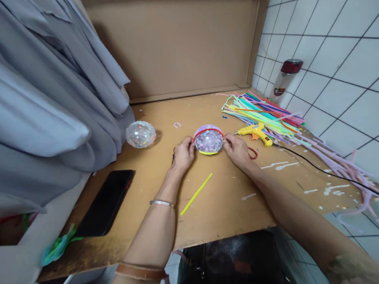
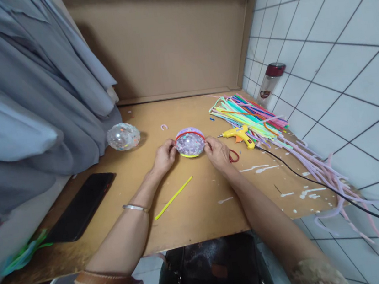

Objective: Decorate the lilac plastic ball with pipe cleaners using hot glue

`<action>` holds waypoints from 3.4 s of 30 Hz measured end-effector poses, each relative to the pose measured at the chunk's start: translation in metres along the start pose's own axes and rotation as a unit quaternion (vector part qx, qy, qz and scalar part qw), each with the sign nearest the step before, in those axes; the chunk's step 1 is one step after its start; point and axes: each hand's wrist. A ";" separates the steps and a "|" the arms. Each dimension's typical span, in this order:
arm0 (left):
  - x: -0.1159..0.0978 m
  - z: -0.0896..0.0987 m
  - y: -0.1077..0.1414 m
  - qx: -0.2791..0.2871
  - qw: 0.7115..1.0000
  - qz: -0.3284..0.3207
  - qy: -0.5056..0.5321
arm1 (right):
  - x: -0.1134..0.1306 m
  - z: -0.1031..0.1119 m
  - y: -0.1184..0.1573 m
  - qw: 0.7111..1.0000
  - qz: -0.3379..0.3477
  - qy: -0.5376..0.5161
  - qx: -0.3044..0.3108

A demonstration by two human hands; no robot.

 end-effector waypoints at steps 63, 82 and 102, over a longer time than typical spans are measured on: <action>-0.001 0.011 -0.004 0.076 0.991 0.029 0.108 | -0.009 0.000 0.002 0.999 0.034 -0.015 0.026; -0.003 -0.002 -0.005 0.003 0.998 0.062 0.026 | -0.010 -0.008 -0.004 1.000 0.004 0.009 0.007; -0.010 -0.006 -0.004 -0.066 0.979 0.104 0.163 | 0.000 -0.009 0.003 0.995 -0.009 -0.042 -0.090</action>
Point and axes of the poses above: each hand's wrist, its own y-axis away from the middle knuckle, its own z-axis out of the back of the hand, x = y × z, and after that the axes turned 8 degrees about -y, right-handed
